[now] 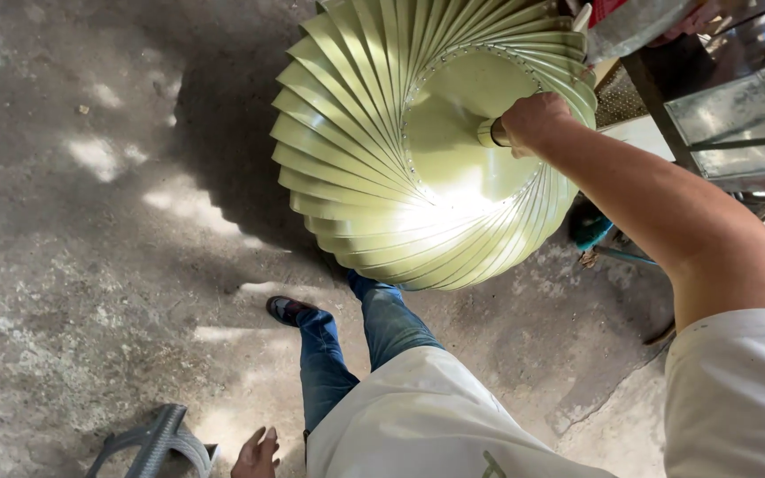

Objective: The person shapes a metal tube by wrapping it around a cylindrical mandrel and tapping it with a hammer. They then test the fit of the shaped tube into a hole on a large green fan-like object. The person repeats the shaping process with another tube.

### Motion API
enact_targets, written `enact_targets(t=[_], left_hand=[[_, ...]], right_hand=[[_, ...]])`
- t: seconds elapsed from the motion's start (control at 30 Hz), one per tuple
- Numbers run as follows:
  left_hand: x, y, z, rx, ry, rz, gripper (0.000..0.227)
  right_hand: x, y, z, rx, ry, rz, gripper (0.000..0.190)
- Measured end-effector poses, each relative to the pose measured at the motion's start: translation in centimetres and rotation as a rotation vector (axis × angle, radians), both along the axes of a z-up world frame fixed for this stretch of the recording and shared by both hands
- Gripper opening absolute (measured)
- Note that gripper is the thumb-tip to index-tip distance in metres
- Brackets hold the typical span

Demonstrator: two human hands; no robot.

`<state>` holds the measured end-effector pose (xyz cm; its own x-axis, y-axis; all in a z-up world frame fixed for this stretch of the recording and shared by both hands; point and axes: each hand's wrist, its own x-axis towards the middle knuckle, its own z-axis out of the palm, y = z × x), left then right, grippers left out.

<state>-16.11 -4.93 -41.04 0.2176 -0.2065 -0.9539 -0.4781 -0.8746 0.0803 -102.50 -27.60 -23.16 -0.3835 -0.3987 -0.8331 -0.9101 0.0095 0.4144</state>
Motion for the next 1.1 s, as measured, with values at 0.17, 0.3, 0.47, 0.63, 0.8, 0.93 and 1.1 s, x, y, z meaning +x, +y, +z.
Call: enact_targets(t=[0.17,0.3,0.47,0.63,0.8,0.93,1.1], left_hand=[[-7.3,-3.8,8.0,-0.257,-0.054,0.068,0.063],[-6.4,-3.9,7.4,-0.123,-0.164,0.001,0.065],[0.6,-0.9,0.6,0.334,-0.109,-0.01,0.091],[3.1,2.5,-1.5,0.117,-0.102,-0.012,0.088],[-1.6,-1.0,3.3,-0.025,-0.174,-0.012,0.075],[-8.1,-6.9,9.7,-0.141,-0.184,-0.05,0.062],[-10.3,-8.7,11.0,-0.204,-0.118,-0.043,0.057]], right_hand=[[1.1,-2.8,0.2,0.142,-0.011,-0.087,0.034],[0.1,-1.9,-1.7,0.113,0.057,-0.084,0.037],[-2.0,-0.8,2.4,-0.02,-0.213,-0.437,0.096],[-2.0,3.5,3.3,-0.173,-0.179,-0.189,0.073],[-1.8,2.9,1.8,-0.222,-0.195,-0.322,0.058],[-2.5,3.6,-1.8,-0.349,-0.247,-0.504,0.071],[-1.1,2.8,-0.1,-0.318,-0.217,-0.558,0.081]])
